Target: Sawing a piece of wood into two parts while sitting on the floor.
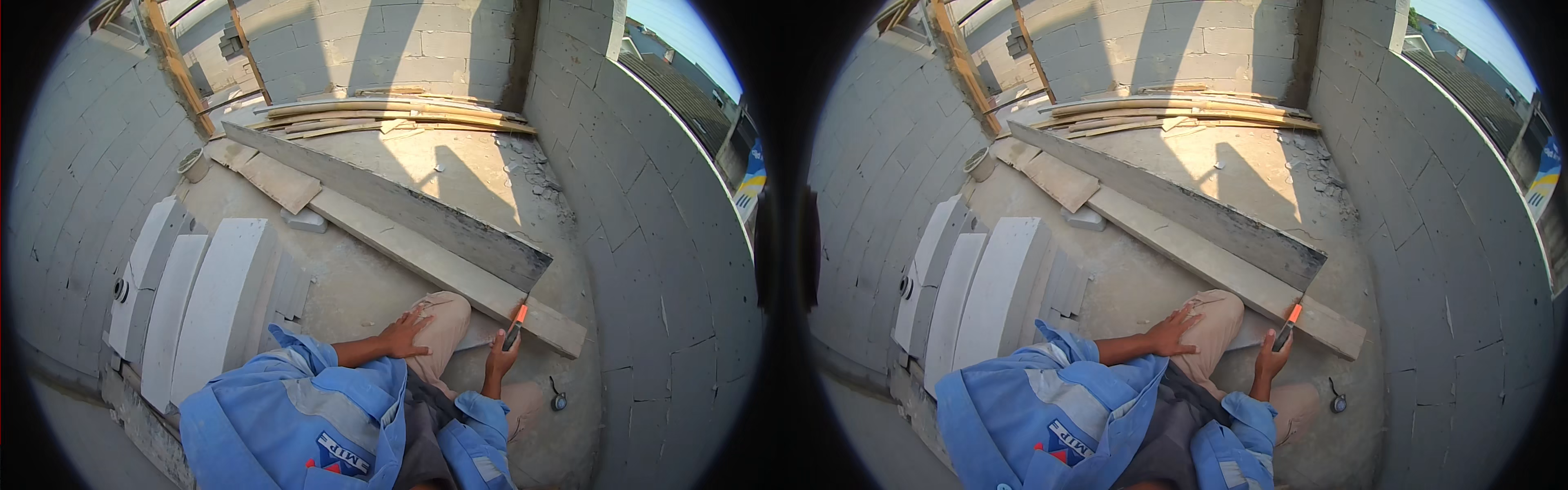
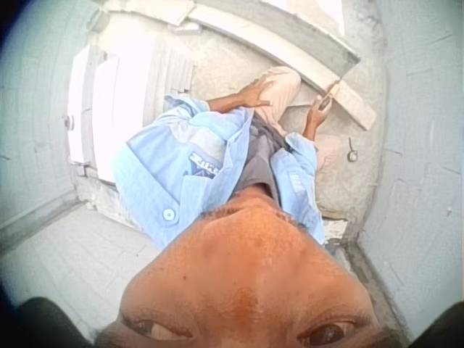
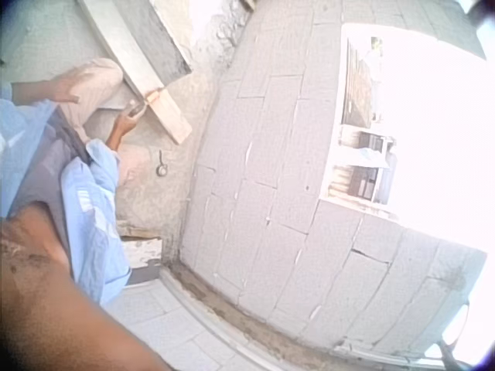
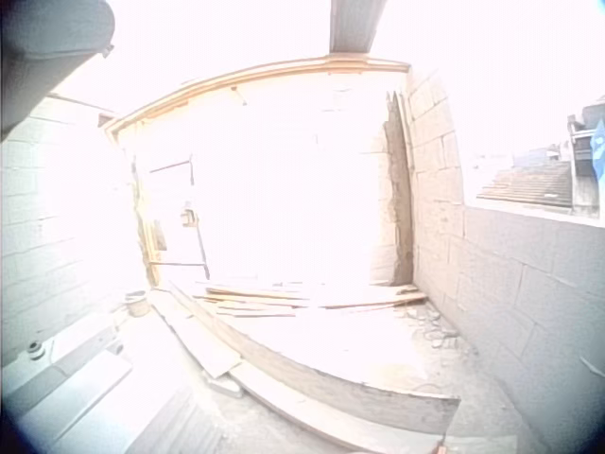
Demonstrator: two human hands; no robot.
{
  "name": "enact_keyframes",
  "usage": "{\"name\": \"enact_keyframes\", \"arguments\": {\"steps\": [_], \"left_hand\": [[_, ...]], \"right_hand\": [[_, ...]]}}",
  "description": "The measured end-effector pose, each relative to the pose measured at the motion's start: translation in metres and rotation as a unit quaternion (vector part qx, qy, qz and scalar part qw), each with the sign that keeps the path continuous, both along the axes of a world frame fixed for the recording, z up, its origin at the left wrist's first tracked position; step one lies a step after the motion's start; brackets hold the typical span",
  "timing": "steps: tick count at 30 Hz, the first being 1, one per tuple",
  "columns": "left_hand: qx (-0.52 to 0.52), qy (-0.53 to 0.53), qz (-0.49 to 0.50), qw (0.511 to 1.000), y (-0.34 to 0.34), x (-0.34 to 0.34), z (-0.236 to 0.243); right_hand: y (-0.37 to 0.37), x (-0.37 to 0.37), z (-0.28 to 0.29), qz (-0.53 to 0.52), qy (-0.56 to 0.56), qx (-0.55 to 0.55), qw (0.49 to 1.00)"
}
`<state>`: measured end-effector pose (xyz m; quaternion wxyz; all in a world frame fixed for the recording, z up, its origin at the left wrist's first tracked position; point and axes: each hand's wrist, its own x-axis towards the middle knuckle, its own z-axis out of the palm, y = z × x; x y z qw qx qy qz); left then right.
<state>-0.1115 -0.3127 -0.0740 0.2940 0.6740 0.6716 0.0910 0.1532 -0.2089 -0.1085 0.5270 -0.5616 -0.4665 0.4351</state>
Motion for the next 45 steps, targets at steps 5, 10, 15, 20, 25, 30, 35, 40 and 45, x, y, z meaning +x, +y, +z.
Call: {"name": "enact_keyframes", "arguments": {"steps": [5,10,15,20,25,30,35,40,45], "left_hand": [[-0.023,-0.025,0.01,0.999,0.002,0.004,0.002],[-0.018,-0.032,0.011,0.999,0.001,0.007,0.004],[-0.011,-0.037,0.018,0.999,0.001,0.007,0.001],[-0.015,-0.043,0.024,0.999,0.0,0.008,0.003],[-0.006,-0.051,0.027,0.998,-0.001,0.006,0.001],[-0.014,-0.053,0.028,0.998,-0.001,0.006,0.002],[-0.012,-0.057,0.029,0.998,-0.002,0.003,0.004],[-0.001,-0.066,0.025,0.997,0.0,0.001,-0.001],[0.006,-0.079,0.025,0.997,-0.002,0.0,-0.006]], "right_hand": [[-0.003,0.008,-0.01,0.03,0.041,0.03,0.998],[-0.008,0.012,-0.009,0.03,0.033,0.023,0.999],[-0.013,0.014,-0.01,0.033,0.011,0.03,0.999],[-0.014,0.016,-0.018,0.036,-0.009,0.04,0.999],[-0.016,0.018,-0.024,0.029,-0.036,0.033,0.998],[-0.02,0.018,-0.029,0.029,-0.048,0.01,0.998],[-0.021,0.018,-0.034,0.043,-0.048,-0.001,0.998],[-0.022,0.019,-0.035,0.026,-0.041,-0.005,0.999],[-0.026,0.017,-0.028,0.024,-0.073,-0.024,0.997]]}}
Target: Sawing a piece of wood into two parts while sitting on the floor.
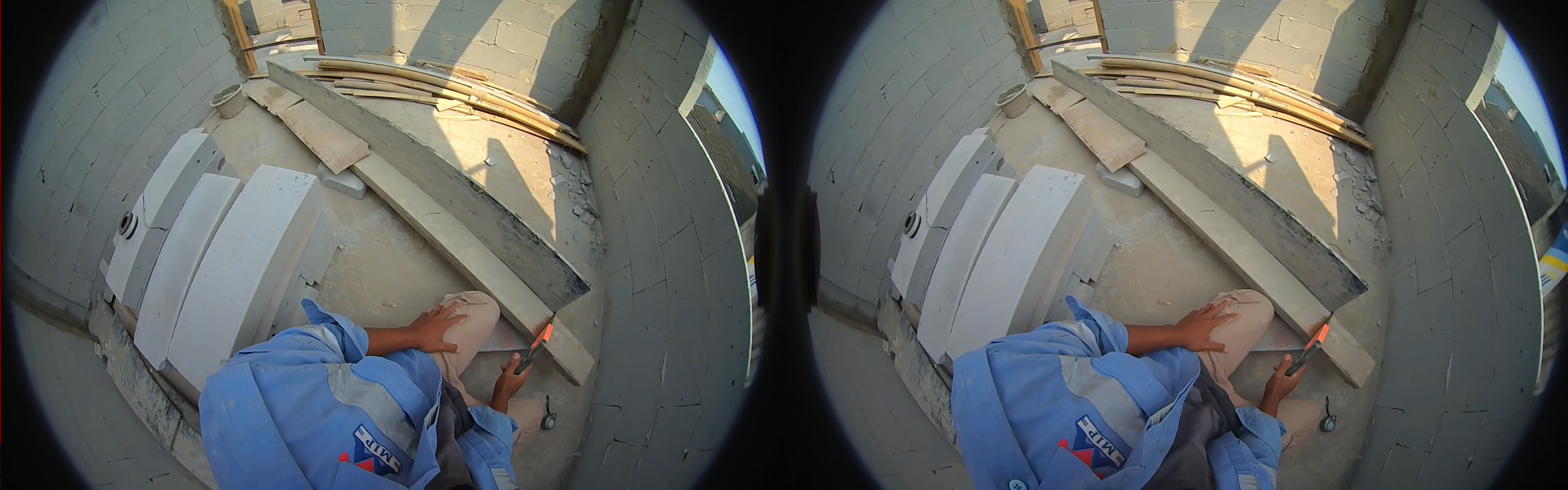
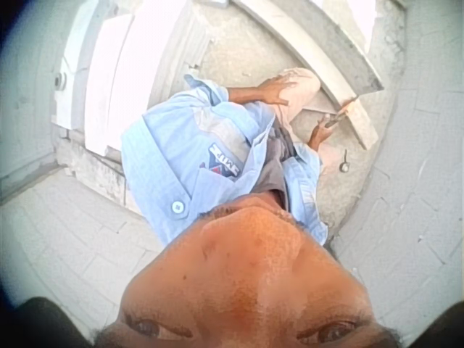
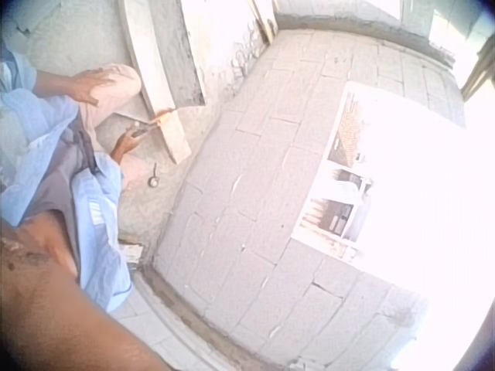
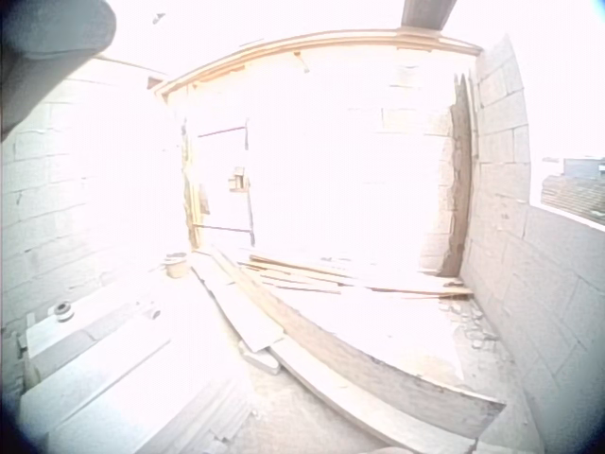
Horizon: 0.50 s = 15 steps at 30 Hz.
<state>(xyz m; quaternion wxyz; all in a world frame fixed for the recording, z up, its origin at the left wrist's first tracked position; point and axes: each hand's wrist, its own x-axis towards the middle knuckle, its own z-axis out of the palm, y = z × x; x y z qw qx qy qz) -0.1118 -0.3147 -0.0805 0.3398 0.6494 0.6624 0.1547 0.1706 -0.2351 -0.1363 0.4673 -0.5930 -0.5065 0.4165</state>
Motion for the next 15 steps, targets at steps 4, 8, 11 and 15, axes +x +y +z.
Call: {"name": "enact_keyframes", "arguments": {"steps": [4,8,11,15], "left_hand": [[0.023,-0.011,0.003,1.0,-0.002,0.0,-0.004],[0.012,-0.002,-0.002,1.0,-0.001,-0.001,0.005],[0.01,-0.001,0.0,1.0,-0.001,-0.001,0.007],[0.008,-0.008,0.001,1.0,-0.001,-0.001,0.008]], "right_hand": [[-0.002,-0.003,0.004,-0.007,-0.009,0.002,1.0],[0.0,-0.002,0.0,-0.009,-0.019,0.004,1.0],[-0.002,-0.004,0.004,-0.018,-0.015,-0.004,1.0],[0.0,-0.003,0.001,-0.02,-0.013,-0.015,1.0]]}}
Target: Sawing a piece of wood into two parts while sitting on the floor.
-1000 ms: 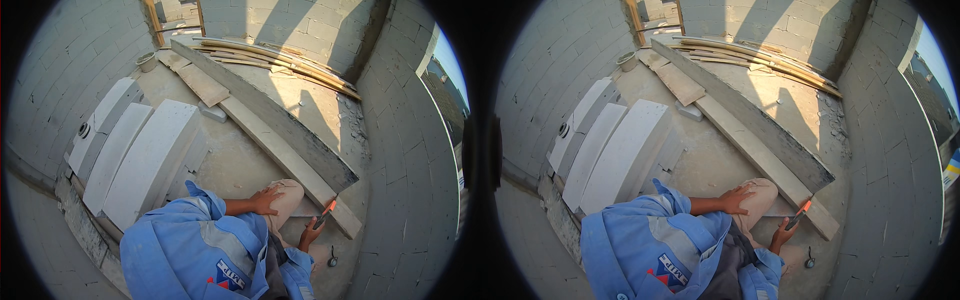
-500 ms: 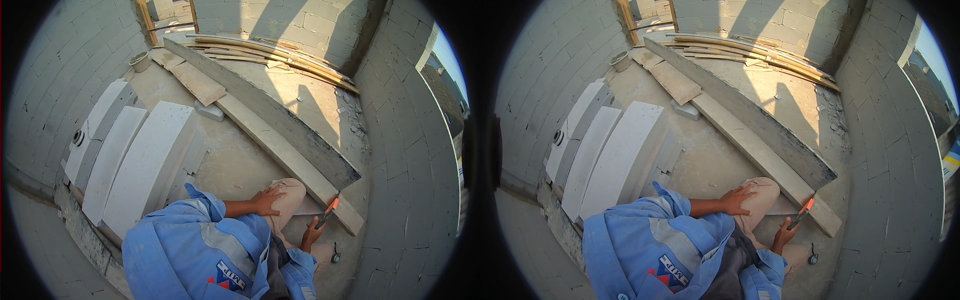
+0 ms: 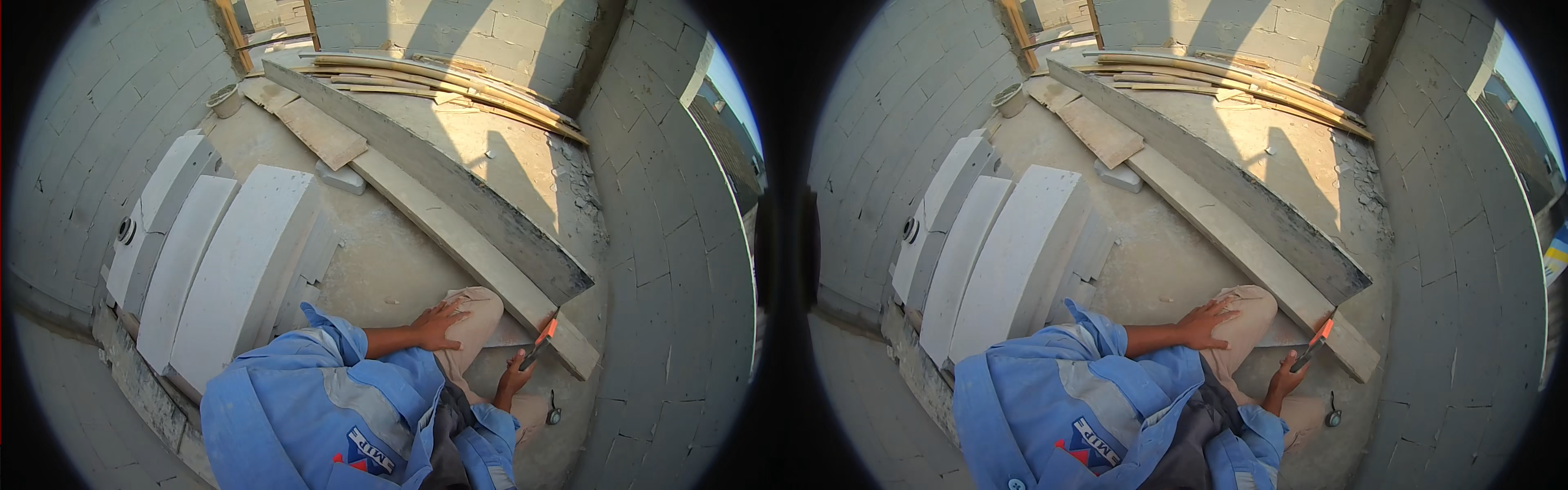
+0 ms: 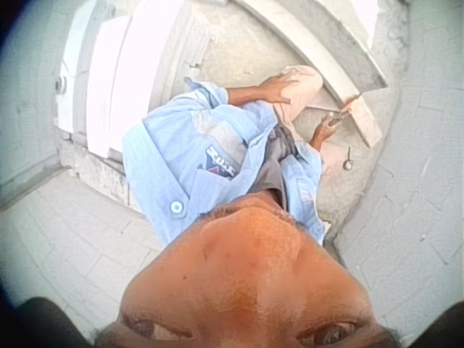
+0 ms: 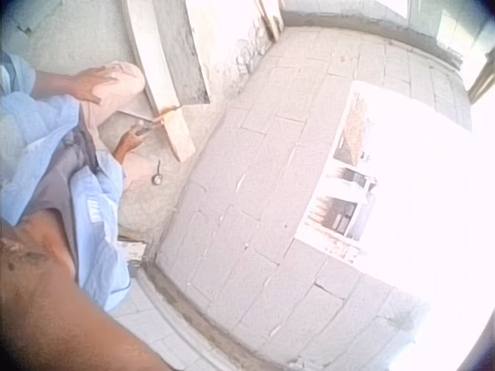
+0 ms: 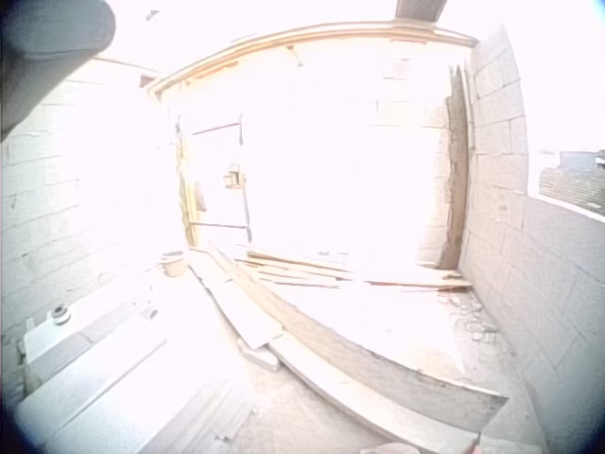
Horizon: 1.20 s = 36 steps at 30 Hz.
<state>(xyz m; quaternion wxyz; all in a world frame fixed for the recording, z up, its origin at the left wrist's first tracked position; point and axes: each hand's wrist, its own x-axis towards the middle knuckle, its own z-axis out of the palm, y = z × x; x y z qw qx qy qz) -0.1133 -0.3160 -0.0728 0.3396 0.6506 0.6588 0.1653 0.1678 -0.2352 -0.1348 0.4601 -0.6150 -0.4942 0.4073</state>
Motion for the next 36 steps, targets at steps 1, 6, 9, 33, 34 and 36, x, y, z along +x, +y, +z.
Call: {"name": "enact_keyframes", "arguments": {"steps": [1,6,9,33,34,36], "left_hand": [[0.002,-0.001,0.001,1.0,0.0,0.001,-0.001],[0.011,-0.009,0.004,1.0,0.0,0.001,-0.007],[0.006,-0.004,0.002,1.0,0.0,0.001,-0.005],[0.041,0.005,-0.003,0.999,0.0,-0.002,-0.003],[0.036,0.009,-0.002,0.999,0.0,-0.002,-0.001],[0.035,0.006,-0.001,0.999,0.0,-0.002,-0.001]], "right_hand": [[0.0,0.001,-0.001,-0.001,0.002,-0.004,1.0],[0.002,0.002,-0.003,0.002,0.011,0.003,1.0],[0.002,0.002,-0.001,-0.001,0.01,0.013,1.0],[0.002,-0.004,0.008,-0.001,0.102,-0.039,0.994],[0.002,-0.004,0.008,0.003,0.107,-0.038,0.994],[0.002,-0.004,0.009,0.0,0.102,-0.039,0.994]]}}
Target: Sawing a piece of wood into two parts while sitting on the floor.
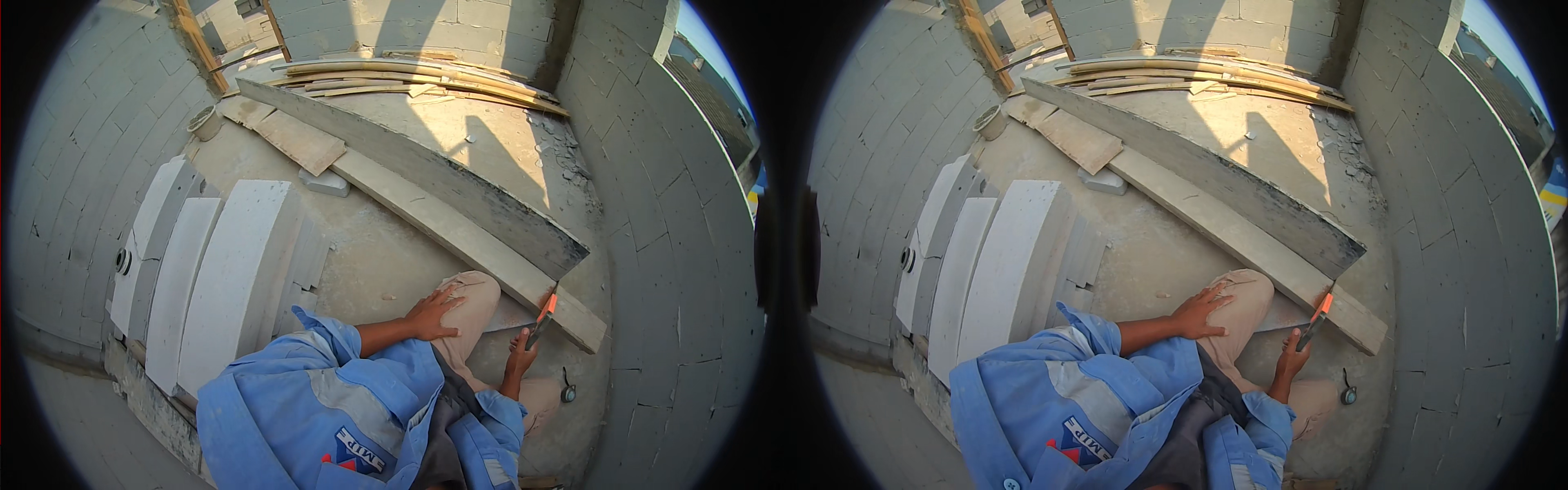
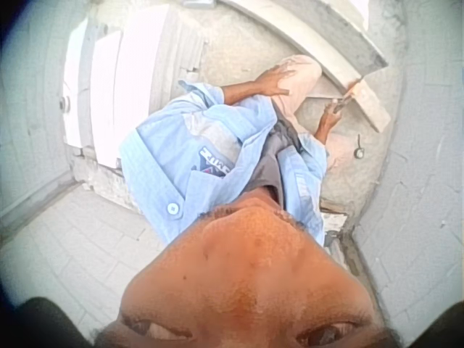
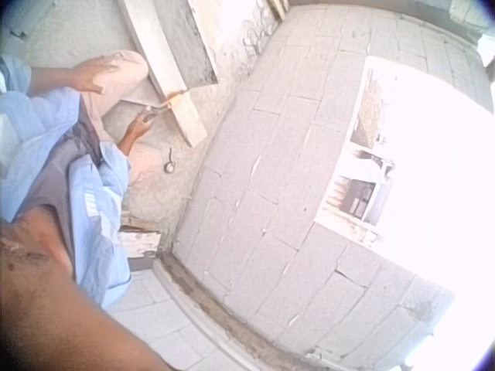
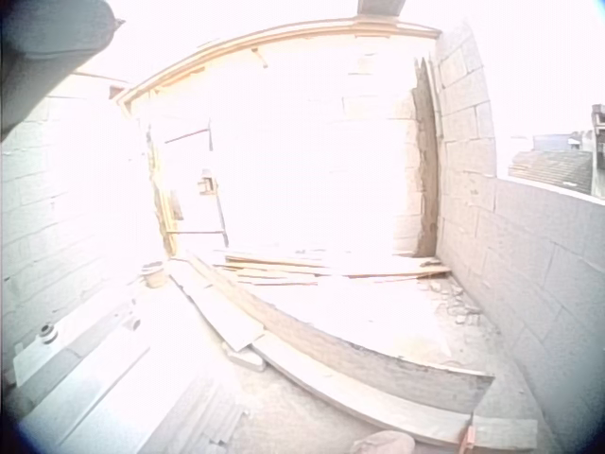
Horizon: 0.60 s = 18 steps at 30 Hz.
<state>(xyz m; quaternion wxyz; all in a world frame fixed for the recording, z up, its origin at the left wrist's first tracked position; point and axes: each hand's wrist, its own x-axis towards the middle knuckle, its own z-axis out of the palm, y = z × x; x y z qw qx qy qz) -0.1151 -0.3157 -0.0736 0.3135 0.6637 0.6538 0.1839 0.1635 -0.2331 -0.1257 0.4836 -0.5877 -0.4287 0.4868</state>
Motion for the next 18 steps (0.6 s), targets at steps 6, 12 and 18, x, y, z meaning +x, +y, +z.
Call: {"name": "enact_keyframes", "arguments": {"steps": [6,12,18], "left_hand": [[0.009,-0.004,-0.003,1.0,0.001,-0.001,-0.004],[0.006,0.001,-0.001,1.0,-0.002,-0.001,0.0],[0.014,0.001,-0.006,1.0,0.0,0.001,-0.002]], "right_hand": [[0.0,-0.001,0.002,-0.012,-0.003,-0.005,1.0],[0.001,-0.001,-0.003,-0.017,-0.02,0.013,1.0],[0.0,0.001,0.001,-0.046,-0.08,0.058,0.994]]}}
